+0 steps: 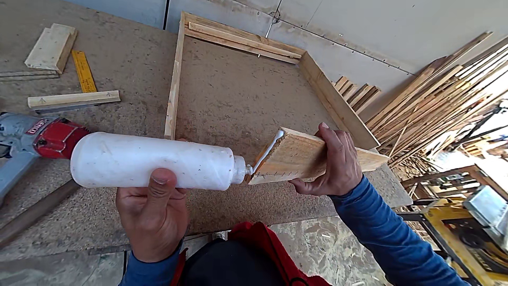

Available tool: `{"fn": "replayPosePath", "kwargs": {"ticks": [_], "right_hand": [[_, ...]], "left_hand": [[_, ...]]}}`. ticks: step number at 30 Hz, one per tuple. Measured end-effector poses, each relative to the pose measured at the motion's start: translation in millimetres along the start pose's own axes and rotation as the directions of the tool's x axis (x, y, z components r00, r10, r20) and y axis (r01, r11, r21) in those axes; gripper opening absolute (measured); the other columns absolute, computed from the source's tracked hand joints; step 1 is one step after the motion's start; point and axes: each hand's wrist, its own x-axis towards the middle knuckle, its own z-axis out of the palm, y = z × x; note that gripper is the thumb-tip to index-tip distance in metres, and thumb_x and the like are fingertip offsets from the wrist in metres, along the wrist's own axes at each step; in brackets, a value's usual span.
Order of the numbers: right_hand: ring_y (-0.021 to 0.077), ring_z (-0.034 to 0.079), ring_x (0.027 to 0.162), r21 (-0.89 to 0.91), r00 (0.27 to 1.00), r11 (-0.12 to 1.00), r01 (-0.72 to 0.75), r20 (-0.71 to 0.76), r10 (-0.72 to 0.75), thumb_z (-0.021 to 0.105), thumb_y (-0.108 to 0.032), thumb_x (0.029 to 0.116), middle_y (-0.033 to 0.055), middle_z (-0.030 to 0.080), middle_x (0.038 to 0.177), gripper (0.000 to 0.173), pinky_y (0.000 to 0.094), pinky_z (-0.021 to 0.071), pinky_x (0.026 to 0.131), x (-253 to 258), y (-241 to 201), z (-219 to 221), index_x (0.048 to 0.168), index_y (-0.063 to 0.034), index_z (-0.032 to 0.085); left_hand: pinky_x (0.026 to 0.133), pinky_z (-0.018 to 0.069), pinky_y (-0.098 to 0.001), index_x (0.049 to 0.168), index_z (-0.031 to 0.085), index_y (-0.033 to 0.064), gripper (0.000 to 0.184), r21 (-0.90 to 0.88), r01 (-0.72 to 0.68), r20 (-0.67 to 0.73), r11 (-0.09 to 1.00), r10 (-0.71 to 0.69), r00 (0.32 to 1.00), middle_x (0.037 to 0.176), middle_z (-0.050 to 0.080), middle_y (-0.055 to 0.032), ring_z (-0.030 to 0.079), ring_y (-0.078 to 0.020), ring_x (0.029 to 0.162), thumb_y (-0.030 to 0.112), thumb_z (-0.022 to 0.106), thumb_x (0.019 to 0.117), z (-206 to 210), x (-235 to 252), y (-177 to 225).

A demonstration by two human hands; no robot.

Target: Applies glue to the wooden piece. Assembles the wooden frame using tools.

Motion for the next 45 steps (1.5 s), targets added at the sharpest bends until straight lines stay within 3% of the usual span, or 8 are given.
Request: {"fn": "replayPosePath", "kwargs": {"ticks": [11, 18, 21, 25, 27, 31, 39, 45], "right_hand": [[0.0371, 0.062, 0.102, 0.032, 0.999, 0.999, -0.018, 0.041, 0.017, 0.069, -0.08, 0.0664, 0.0233, 0.061, 0.119, 0.122, 0.0518, 0.0505, 0.086, -5.9, 4.6, 5.7, 0.153, -0.0015, 0.034], [0.035, 0.064, 0.107, 0.206, 0.997, 0.978, -0.024, 0.077, 0.008, 0.078, -0.067, 0.0748, 0.0173, 0.064, 0.124, 0.092, 0.0506, 0.0509, 0.088, -45.0, -29.2, 33.9, 0.142, -0.0117, 0.048], [0.034, 0.063, 0.107, 0.201, 0.993, 0.978, -0.057, 0.109, 0.035, 0.078, -0.062, 0.0794, 0.0149, 0.063, 0.123, 0.085, 0.0503, 0.0498, 0.089, -67.9, -53.2, 54.4, 0.143, -0.0154, 0.048], [0.0382, 0.065, 0.102, 0.182, 0.928, 0.96, -0.212, 0.345, 0.14, 0.079, -0.046, 0.0856, 0.0164, 0.066, 0.116, 0.074, 0.0549, 0.0512, 0.082, -87.5, -88.2, 86.3, 0.146, -0.0143, 0.051], [0.0396, 0.066, 0.1, 0.206, 0.858, 0.939, -0.276, 0.493, 0.144, 0.083, -0.039, 0.081, 0.016, 0.07, 0.109, 0.067, 0.0571, 0.0521, 0.079, -92.1, -100.6, 107.8, 0.138, -0.0114, 0.06], [0.0414, 0.066, 0.096, 0.295, 0.803, 0.919, -0.26, 0.595, 0.036, 0.085, -0.032, 0.0779, 0.0179, 0.068, 0.103, 0.043, 0.0583, 0.0517, 0.077, -82.9, -97.3, 124.5, 0.109, -0.006, 0.071], [0.0385, 0.069, 0.076, 0.27, 0.762, 0.887, -0.376, 0.634, 0.13, 0.061, -0.07, 0.084, 0.0153, 0.07, 0.085, 0.066, 0.0559, 0.0546, 0.063, -79.1, -109.4, 121.4, 0.106, -0.0077, 0.067], [0.0379, 0.069, 0.073, 0.169, 0.79, 0.919, -0.355, 0.581, 0.198, 0.055, -0.077, 0.0827, 0.0154, 0.069, 0.081, 0.073, 0.0553, 0.0524, 0.058, -76.3, -141.0, 114.8, 0.097, -0.0074, 0.068]], "left_hand": [[0.095, 0.0603, -0.0517, 0.135, 0.055, 0.014, 0.053, 0.433, -0.129, 0.185, 0.892, 0.052, 0.981, 0.131, 0.068, -0.012, 0.068, -0.0331, 0.116, 0.019, 0.081, 0.0889, -31.6, -14.5, 0.2], [0.122, 0.0358, -0.0527, 0.133, 0.067, 0.0187, 0.047, 0.686, -0.643, 0.718, 0.341, -0.462, 0.521, 0.146, 0.06, -0.0024, 0.048, -0.0238, 0.143, 0.001, 0.067, 0.0891, -71.8, 14.7, -72.4], [0.121, 0.0292, -0.0619, 0.142, 0.062, 0.0271, 0.055, 0.699, -0.712, 0.648, 0.06, -0.473, 0.597, 0.157, 0.05, -0.0038, 0.041, -0.0282, 0.148, 0.002, 0.065, 0.0937, -60.8, 63.6, -96.7], [0.112, 0.0415, -0.0609, 0.153, 0.046, 0.008, 0.069, 0.926, -0.242, 0.129, -0.291, -0.359, 0.924, 0.157, 0.041, -0.0229, 0.043, -0.0437, 0.141, 0.038, 0.068, 0.0953, -48.4, 152.0, -93.6], [0.104, 0.0466, -0.0667, 0.157, 0.034, 0.0049, 0.089, 0.933, 0.029, -0.199, -0.358, -0.449, 0.871, 0.145, 0.053, -0.027, 0.056, -0.0458, 0.129, 0.051, 0.071, 0.0914, -60.3, 186.1, -102.4], [0.087, 0.0589, -0.0616, 0.146, 0.046, 0.0049, 0.052, 0.871, 0.257, -0.478, -0.418, -0.607, 0.635, 0.13, 0.061, -0.0257, 0.07, -0.0384, 0.108, 0.038, 0.051, 0.1059, -76.1, 203.9, -119.8], [0.064, 0.0632, -0.054, 0.128, 0.055, 0.0004, 0.046, 0.864, 0.107, -0.454, -0.491, -0.671, 0.586, 0.097, 0.07, -0.022, 0.073, -0.031, 0.069, 0.04, 0.047, 0.1059, -66.6, 117.7, -63.9], [0.072, 0.0528, -0.0667, 0.115, 0.058, -0.0013, 0.054, 0.859, -0.112, -0.328, -0.499, -0.706, 0.628, 0.09, 0.068, -0.0231, 0.07, -0.0439, 0.087, 0.049, 0.046, 0.0995, -75.5, 35.4, -6.3]]}}
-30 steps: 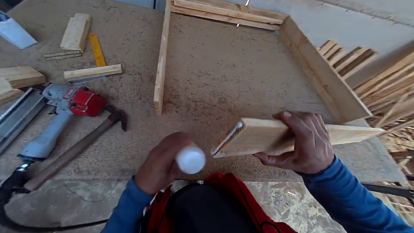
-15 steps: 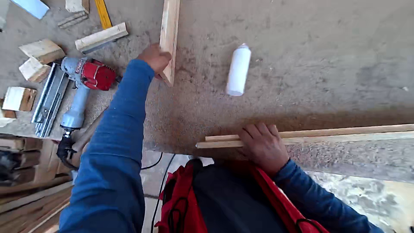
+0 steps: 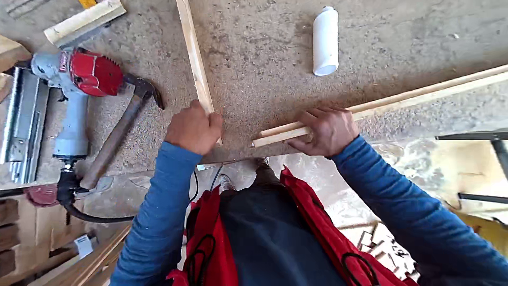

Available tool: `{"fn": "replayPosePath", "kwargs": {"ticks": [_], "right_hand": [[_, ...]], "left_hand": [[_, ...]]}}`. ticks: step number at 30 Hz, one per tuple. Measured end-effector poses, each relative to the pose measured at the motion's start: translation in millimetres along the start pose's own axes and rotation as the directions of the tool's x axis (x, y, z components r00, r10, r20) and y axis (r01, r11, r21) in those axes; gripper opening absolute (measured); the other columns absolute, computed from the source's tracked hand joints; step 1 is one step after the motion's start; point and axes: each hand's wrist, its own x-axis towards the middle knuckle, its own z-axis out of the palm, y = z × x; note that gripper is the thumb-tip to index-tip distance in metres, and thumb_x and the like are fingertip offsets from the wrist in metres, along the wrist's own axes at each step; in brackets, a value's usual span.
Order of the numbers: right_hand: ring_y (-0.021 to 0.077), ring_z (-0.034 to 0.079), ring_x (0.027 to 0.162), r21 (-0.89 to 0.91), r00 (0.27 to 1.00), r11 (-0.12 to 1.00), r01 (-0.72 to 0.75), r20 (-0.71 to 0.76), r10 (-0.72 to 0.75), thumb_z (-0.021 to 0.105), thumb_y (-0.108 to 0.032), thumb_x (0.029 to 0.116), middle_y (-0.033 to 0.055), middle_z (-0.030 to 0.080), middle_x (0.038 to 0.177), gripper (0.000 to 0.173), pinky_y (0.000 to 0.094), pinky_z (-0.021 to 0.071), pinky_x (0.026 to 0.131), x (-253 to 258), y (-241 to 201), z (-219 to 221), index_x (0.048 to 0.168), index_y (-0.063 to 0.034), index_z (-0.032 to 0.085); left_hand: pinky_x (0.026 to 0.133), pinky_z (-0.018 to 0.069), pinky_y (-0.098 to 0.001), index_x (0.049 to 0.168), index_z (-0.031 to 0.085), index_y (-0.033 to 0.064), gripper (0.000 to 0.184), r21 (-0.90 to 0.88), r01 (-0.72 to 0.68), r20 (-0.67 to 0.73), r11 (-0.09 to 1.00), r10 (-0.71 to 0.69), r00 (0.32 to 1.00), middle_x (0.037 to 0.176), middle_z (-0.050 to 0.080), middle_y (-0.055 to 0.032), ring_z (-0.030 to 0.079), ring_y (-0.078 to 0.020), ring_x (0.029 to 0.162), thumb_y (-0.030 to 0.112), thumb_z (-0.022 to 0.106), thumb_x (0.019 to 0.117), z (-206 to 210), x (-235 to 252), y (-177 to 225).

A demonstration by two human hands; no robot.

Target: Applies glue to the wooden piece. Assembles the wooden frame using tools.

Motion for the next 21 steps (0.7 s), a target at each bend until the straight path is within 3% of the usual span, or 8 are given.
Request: {"fn": "replayPosePath", "kwargs": {"ticks": [11, 13, 14, 16, 18, 21], "right_hand": [[0.0355, 0.071, 0.075, -0.078, 0.992, 0.993, 0.092, -0.074, -0.098, 0.048, -0.081, 0.0879, 0.0151, 0.071, 0.083, 0.079, 0.0534, 0.0546, 0.061, 9.7, -50.9, 14.9, 0.101, -0.006, 0.07], [0.0348, 0.071, 0.074, -0.084, 0.988, 0.99, 0.115, -0.095, -0.123, 0.047, -0.082, 0.0883, 0.0146, 0.071, 0.082, 0.08, 0.0529, 0.0547, 0.062, 13.9, -57.6, 18.1, 0.101, -0.0061, 0.07], [0.0343, 0.071, 0.073, -0.084, 0.985, 0.988, 0.127, -0.105, -0.136, 0.047, -0.082, 0.0887, 0.0142, 0.071, 0.082, 0.08, 0.0525, 0.0549, 0.061, 17.2, -60.3, 19.4, 0.101, -0.0065, 0.07], [0.0335, 0.07, 0.072, -0.083, 0.98, 0.985, 0.15, -0.123, -0.159, 0.047, -0.081, 0.0897, 0.0136, 0.07, 0.08, 0.078, 0.0511, 0.0547, 0.06, 22.6, -66.1, 21.7, 0.101, -0.007, 0.069], [0.034, 0.071, 0.074, -0.078, 0.976, 0.983, 0.169, -0.126, -0.178, 0.048, -0.079, 0.0908, 0.0139, 0.071, 0.082, 0.076, 0.0509, 0.0555, 0.062, 26.9, -71.2, 22.5, 0.102, -0.0065, 0.069], [0.0342, 0.07, 0.073, -0.075, 0.971, 0.978, 0.195, -0.129, -0.204, 0.048, -0.077, 0.0922, 0.0144, 0.07, 0.081, 0.075, 0.0502, 0.0546, 0.062, 28.6, -75.8, 25.4, 0.101, -0.0057, 0.069]], "left_hand": [[0.075, 0.0511, -0.0668, 0.111, 0.059, 0.0, 0.058, 0.042, -0.058, -0.016, 0.997, 0.058, 0.998, 0.094, 0.068, -0.0239, 0.069, -0.0446, 0.094, 0.054, 0.041, 0.1009, 1.0, -36.2, -45.6], [0.075, 0.0517, -0.0673, 0.114, 0.061, 0.0037, 0.068, -0.058, -0.115, -0.046, 0.992, 0.112, 0.993, 0.093, 0.069, -0.0215, 0.07, -0.0424, 0.09, 0.065, 0.035, 0.1023, 7.4, -38.8, -59.2], [0.076, 0.0547, -0.0654, 0.121, 0.062, 0.0071, 0.07, -0.157, -0.155, -0.079, 0.975, 0.144, 0.986, 0.093, 0.071, -0.0182, 0.072, -0.0379, 0.087, 0.067, 0.032, 0.1025, 12.5, -40.5, -69.5], [0.073, 0.0624, -0.0548, 0.131, 0.061, 0.0131, 0.064, -0.386, -0.223, -0.155, 0.895, 0.176, 0.972, 0.091, 0.074, -0.0097, 0.074, -0.0257, 0.077, 0.063, 0.03, 0.1052, 27.4, -47.8, -91.2], [0.069, 0.064, -0.0498, 0.134, 0.058, 0.0127, 0.059, -0.535, -0.209, -0.199, 0.819, 0.118, 0.973, 0.089, 0.075, -0.0087, 0.075, -0.0234, 0.073, 0.057, 0.031, 0.1075, 43.3, -61.0, -106.8], [0.068, 0.0638, -0.0456, 0.138, 0.056, 0.01, 0.055, -0.593, -0.171, -0.222, 0.786, 0.045, 0.974, 0.093, 0.075, -0.0085, 0.074, -0.0215, 0.074, 0.051, 0.032, 0.1094, 72.7, -79.8, -122.5]]}}
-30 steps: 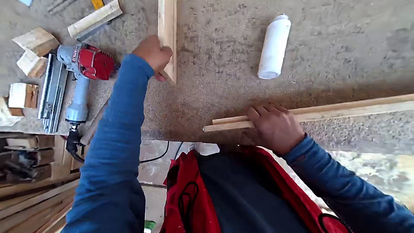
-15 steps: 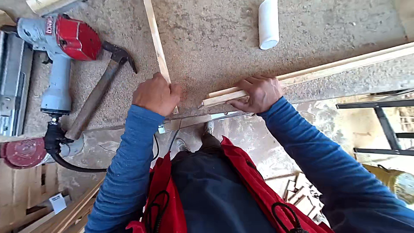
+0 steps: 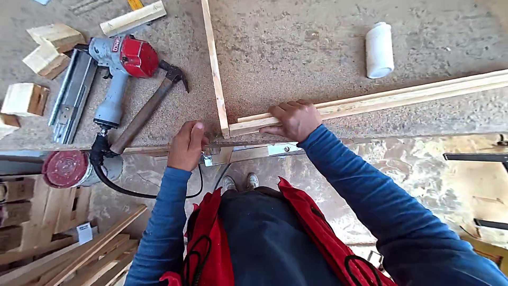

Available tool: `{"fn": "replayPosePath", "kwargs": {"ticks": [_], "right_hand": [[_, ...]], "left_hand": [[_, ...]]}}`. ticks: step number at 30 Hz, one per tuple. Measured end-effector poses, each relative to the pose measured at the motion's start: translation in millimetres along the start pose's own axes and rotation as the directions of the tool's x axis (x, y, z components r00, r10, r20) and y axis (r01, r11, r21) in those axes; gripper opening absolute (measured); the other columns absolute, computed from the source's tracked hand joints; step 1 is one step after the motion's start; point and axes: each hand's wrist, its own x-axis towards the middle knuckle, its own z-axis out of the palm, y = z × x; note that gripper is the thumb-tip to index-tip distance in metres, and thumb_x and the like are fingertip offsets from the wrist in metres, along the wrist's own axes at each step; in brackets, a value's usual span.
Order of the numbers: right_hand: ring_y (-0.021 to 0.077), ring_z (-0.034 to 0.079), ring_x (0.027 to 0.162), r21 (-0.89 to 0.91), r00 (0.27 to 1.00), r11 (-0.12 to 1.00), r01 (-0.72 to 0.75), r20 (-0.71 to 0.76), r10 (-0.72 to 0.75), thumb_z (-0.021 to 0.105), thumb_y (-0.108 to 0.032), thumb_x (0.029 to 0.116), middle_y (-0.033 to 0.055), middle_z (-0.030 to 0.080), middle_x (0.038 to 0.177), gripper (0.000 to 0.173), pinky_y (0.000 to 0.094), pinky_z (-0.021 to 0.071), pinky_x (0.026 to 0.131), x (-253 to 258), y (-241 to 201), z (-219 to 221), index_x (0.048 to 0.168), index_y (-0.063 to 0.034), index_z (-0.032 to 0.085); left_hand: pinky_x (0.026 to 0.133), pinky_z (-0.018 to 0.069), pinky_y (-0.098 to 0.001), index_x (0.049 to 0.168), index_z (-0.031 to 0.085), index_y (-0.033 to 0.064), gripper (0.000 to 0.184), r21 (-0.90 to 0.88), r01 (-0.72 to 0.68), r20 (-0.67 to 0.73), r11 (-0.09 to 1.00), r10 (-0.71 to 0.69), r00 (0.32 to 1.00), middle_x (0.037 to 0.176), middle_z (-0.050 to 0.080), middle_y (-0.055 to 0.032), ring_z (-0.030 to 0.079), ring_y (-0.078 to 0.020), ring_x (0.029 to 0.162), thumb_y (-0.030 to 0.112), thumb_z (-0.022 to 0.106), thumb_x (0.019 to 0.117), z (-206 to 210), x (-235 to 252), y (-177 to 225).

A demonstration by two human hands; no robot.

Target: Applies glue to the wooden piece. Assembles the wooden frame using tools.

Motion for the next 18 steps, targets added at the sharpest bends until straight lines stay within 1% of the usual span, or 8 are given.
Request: {"fn": "replayPosePath", "kwargs": {"ticks": [3, 4, 8, 10, 13, 17, 18], "right_hand": [[0.0344, 0.07, 0.074, 0.004, 1.0, 1.0, -0.002, 0.016, 0.002, 0.048, -0.077, 0.0922, 0.0151, 0.07, 0.082, 0.075, 0.0507, 0.0539, 0.062, -0.2, 0.1, -0.3, 0.102, -0.0056, 0.068], [0.0346, 0.07, 0.074, 0.006, 1.0, 1.0, -0.007, 0.025, 0.007, 0.049, -0.077, 0.0919, 0.0152, 0.07, 0.082, 0.075, 0.0508, 0.0538, 0.061, 0.5, 0.3, -1.0, 0.102, -0.0058, 0.068], [0.0368, 0.07, 0.077, 0.031, 0.99, 0.999, -0.041, 0.135, 0.037, 0.05, -0.078, 0.0908, 0.0162, 0.07, 0.085, 0.075, 0.0532, 0.0539, 0.064, 7.7, 0.6, -6.8, 0.104, -0.0062, 0.068], [0.0377, 0.071, 0.078, 0.033, 0.989, 0.999, -0.036, 0.146, 0.031, 0.05, -0.078, 0.091, 0.0171, 0.07, 0.086, 0.075, 0.0541, 0.0543, 0.064, 9.7, 1.7, -7.2, 0.105, -0.0058, 0.067], [0.0372, 0.07, 0.075, 0.019, 0.99, 0.999, -0.033, 0.135, 0.03, 0.049, -0.079, 0.0905, 0.0166, 0.07, 0.085, 0.076, 0.0534, 0.0532, 0.062, 9.2, 1.8, -5.6, 0.104, -0.0067, 0.068], [0.0373, 0.07, 0.077, 0.018, 0.988, 0.998, -0.06, 0.146, 0.057, 0.049, -0.08, 0.0895, 0.0163, 0.069, 0.085, 0.077, 0.0542, 0.0535, 0.063, 9.4, -1.3, -8.3, 0.104, -0.0068, 0.067], [0.0374, 0.07, 0.078, 0.028, 0.986, 0.997, -0.075, 0.154, 0.07, 0.047, -0.083, 0.0881, 0.0161, 0.07, 0.085, 0.08, 0.0552, 0.0542, 0.065, 11.5, -4.9, -10.6, 0.103, -0.0065, 0.068]], "left_hand": [[0.071, 0.0641, -0.0443, 0.139, 0.055, 0.0091, 0.052, -0.014, 0.04, -0.015, 0.999, -0.041, 0.999, 0.098, 0.075, -0.0076, 0.075, -0.02, 0.079, 0.048, 0.035, 0.1095, 14.4, -18.9, -12.6], [0.071, 0.0636, -0.0438, 0.139, 0.055, 0.009, 0.051, -0.014, 0.043, -0.026, 0.999, -0.044, 0.999, 0.098, 0.075, -0.0073, 0.074, -0.0197, 0.079, 0.047, 0.036, 0.1094, 19.1, -23.3, -16.2], [0.07, 0.0642, -0.0434, 0.139, 0.055, 0.0095, 0.047, -0.027, 0.075, -0.057, 0.997, -0.076, 0.995, 0.099, 0.074, -0.0079, 0.074, -0.0202, 0.079, 0.043, 0.043, 0.1088, 29.5, -39.6, -22.3], [0.072, 0.064, -0.0428, 0.141, 0.054, 0.0101, 0.048, -0.017, 0.075, -0.067, 0.997, -0.076, 0.995, 0.101, 0.075, -0.0069, 0.074, -0.0196, 0.08, 0.044, 0.044, 0.1083, 27.8, -46.4, -23.7], [0.07, 0.0637, -0.0424, 0.142, 0.053, 0.0108, 0.049, -0.005, 0.072, -0.091, 0.997, -0.072, 0.993, 0.099, 0.075, -0.0057, 0.074, -0.0187, 0.078, 0.044, 0.044, 0.1085, 21.8, -53.4, -29.6], [0.069, 0.0636, -0.0424, 0.142, 0.053, 0.0106, 0.048, -0.01, 0.073, -0.119, 0.997, -0.074, 0.99, 0.098, 0.075, -0.0076, 0.074, -0.0194, 0.076, 0.043, 0.046, 0.1082, 9.2, -55.1, -31.8], [0.07, 0.0639, -0.0433, 0.142, 0.054, 0.0103, 0.047, -0.001, 0.057, -0.126, 0.998, -0.057, 0.99, 0.099, 0.075, -0.0083, 0.075, -0.0201, 0.077, 0.042, 0.048, 0.1077, 4.1, -53.6, -34.1]]}}
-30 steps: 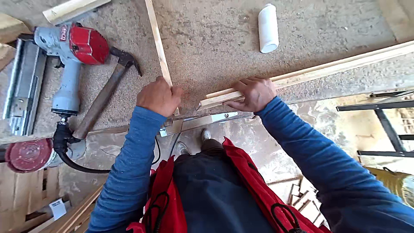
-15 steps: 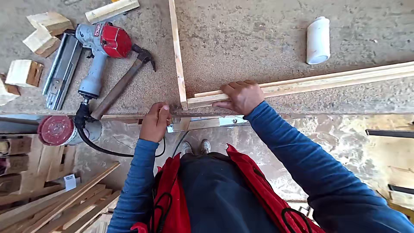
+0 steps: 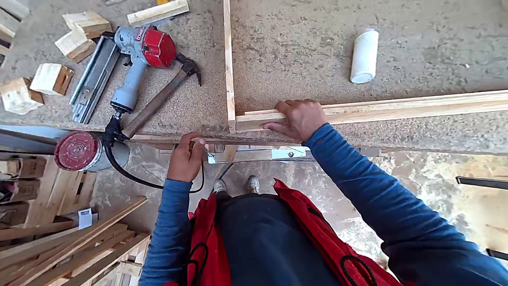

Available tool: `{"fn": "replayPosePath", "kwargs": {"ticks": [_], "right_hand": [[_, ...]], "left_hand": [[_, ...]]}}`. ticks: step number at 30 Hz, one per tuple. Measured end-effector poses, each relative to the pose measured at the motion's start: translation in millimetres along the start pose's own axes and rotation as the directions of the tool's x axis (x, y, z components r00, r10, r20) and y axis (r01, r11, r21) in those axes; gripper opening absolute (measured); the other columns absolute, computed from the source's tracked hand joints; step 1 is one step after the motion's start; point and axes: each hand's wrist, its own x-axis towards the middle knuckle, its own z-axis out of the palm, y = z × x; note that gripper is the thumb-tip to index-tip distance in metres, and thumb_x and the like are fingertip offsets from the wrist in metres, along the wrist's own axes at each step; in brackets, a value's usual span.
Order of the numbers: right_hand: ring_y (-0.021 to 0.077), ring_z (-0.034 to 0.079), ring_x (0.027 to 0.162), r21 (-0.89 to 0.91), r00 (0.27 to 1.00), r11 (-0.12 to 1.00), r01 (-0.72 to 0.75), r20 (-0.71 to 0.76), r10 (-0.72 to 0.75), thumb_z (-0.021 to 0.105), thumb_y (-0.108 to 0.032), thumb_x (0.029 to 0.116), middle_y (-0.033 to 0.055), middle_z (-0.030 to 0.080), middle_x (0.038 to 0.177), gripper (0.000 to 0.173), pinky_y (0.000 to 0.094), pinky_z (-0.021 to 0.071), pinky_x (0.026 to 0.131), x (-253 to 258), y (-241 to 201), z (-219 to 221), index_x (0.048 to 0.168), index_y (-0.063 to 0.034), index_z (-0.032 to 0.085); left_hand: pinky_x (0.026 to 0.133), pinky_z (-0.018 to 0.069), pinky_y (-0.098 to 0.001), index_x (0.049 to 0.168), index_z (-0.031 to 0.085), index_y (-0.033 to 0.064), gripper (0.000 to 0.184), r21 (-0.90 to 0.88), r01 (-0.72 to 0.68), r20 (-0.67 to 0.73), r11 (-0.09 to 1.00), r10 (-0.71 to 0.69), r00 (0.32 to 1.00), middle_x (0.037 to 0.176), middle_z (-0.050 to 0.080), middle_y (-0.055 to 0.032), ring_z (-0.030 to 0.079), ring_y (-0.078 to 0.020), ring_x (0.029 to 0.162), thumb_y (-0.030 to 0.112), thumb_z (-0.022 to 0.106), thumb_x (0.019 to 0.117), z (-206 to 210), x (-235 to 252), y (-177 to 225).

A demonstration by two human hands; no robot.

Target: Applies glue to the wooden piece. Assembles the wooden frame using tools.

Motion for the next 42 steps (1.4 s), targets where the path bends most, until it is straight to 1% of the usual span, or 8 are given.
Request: {"fn": "replayPosePath", "kwargs": {"ticks": [4, 12, 25, 30, 35, 38, 40, 42], "right_hand": [[0.0366, 0.072, 0.092, 0.09, 0.999, 0.996, -0.024, 0.04, 0.02, 0.049, -0.087, 0.0821, 0.0156, 0.073, 0.099, 0.089, 0.0588, 0.0556, 0.08, 17.4, -39.8, -2.1, 0.114, -0.0065, 0.069], [0.0362, 0.071, 0.082, 0.077, 0.993, 0.995, -0.067, 0.099, 0.059, 0.047, -0.077, 0.0918, 0.0149, 0.07, 0.094, 0.074, 0.0568, 0.0554, 0.066, 41.4, -79.4, -0.3, 0.106, -0.0072, 0.068], [0.0338, 0.071, 0.083, 0.033, 0.998, 0.998, -0.054, 0.029, 0.053, 0.046, -0.075, 0.0927, 0.0133, 0.07, 0.092, 0.072, 0.0539, 0.0558, 0.067, 37.9, -83.2, 4.3, 0.103, -0.0077, 0.068], [0.0336, 0.071, 0.085, 0.033, 0.997, 0.997, -0.065, 0.047, 0.063, 0.045, -0.076, 0.0932, 0.0122, 0.071, 0.094, 0.072, 0.0542, 0.056, 0.069, 37.6, -83.2, 3.2, 0.106, -0.0094, 0.068], [0.0331, 0.071, 0.085, 0.036, 0.995, 0.996, -0.078, 0.068, 0.076, 0.046, -0.077, 0.0916, 0.0111, 0.071, 0.094, 0.072, 0.0551, 0.0559, 0.069, 39.2, -82.3, 2.6, 0.106, -0.0106, 0.068], [0.0323, 0.071, 0.084, 0.037, 0.996, 0.997, -0.068, 0.056, 0.066, 0.048, -0.076, 0.092, 0.0106, 0.071, 0.095, 0.07, 0.0543, 0.0562, 0.069, 38.3, -81.2, 3.6, 0.105, -0.0106, 0.068], [0.0322, 0.071, 0.084, 0.04, 0.997, 0.997, -0.062, 0.055, 0.06, 0.047, -0.076, 0.0926, 0.0107, 0.071, 0.095, 0.07, 0.0543, 0.0564, 0.069, 37.1, -81.5, 4.2, 0.106, -0.0106, 0.068], [0.033, 0.072, 0.085, 0.033, 0.997, 0.998, -0.057, 0.052, 0.055, 0.046, -0.077, 0.0924, 0.0117, 0.072, 0.097, 0.072, 0.0551, 0.0568, 0.07, 37.0, -82.7, 4.6, 0.108, -0.0101, 0.069]], "left_hand": [[0.083, 0.0609, -0.0516, 0.133, 0.06, 0.0046, 0.042, 0.117, -0.124, -0.087, 0.985, 0.134, 0.987, 0.108, 0.073, -0.0143, 0.073, -0.0253, 0.091, 0.034, 0.057, 0.1042, -33.4, 20.9, -7.2], [0.113, 0.0311, -0.0704, 0.141, 0.054, -0.001, 0.065, 0.6, -0.131, -0.178, 0.789, 0.292, 0.94, 0.15, 0.043, -0.0332, 0.038, -0.055, 0.14, 0.043, 0.065, 0.0946, -139.6, 101.3, -28.0], [0.099, 0.0377, -0.0807, 0.152, 0.03, -0.0067, 0.088, 0.708, -0.019, -0.047, 0.706, 0.073, 0.996, 0.15, 0.034, -0.0435, 0.043, -0.0647, 0.13, 0.039, 0.073, 0.0907, -160.6, 211.3, -19.6], [0.098, 0.0388, -0.0799, 0.154, 0.026, -0.0024, 0.086, 0.732, 0.078, -0.084, 0.677, -0.024, 0.996, 0.132, 0.053, -0.044, 0.052, -0.0628, 0.124, 0.034, 0.073, 0.0918, -154.4, 229.3, -26.9], [0.087, 0.0476, -0.078, 0.156, 0.03, 0.0107, 0.085, 0.461, -0.054, 0.018, 0.886, 0.052, 0.998, 0.127, 0.058, -0.0371, 0.064, -0.0557, 0.103, 0.02, 0.079, 0.0877, -214.6, 211.7, -3.2], [0.062, 0.061, -0.0421, 0.144, 0.047, 0.0229, 0.048, 0.079, -0.1, 0.073, 0.992, 0.094, 0.993, 0.101, 0.066, -0.0077, 0.068, -0.0173, 0.068, 0.024, 0.064, 0.0994, -264.4, 185.4, -18.7], [0.067, 0.0609, -0.0297, 0.126, 0.057, 0.0199, 0.023, -0.329, -0.09, 0.203, 0.94, 0.163, 0.965, 0.099, 0.066, 0.0024, 0.067, -0.009, 0.073, 0.032, 0.051, 0.1077, -290.2, 148.7, -41.6], [0.066, 0.061, -0.0264, 0.119, 0.058, 0.017, 0.022, -0.639, -0.115, 0.082, 0.761, 0.216, 0.973, 0.091, 0.066, 0.0042, 0.066, -0.0082, 0.069, 0.029, 0.044, 0.1087, -267.8, 73.0, -29.0]]}}
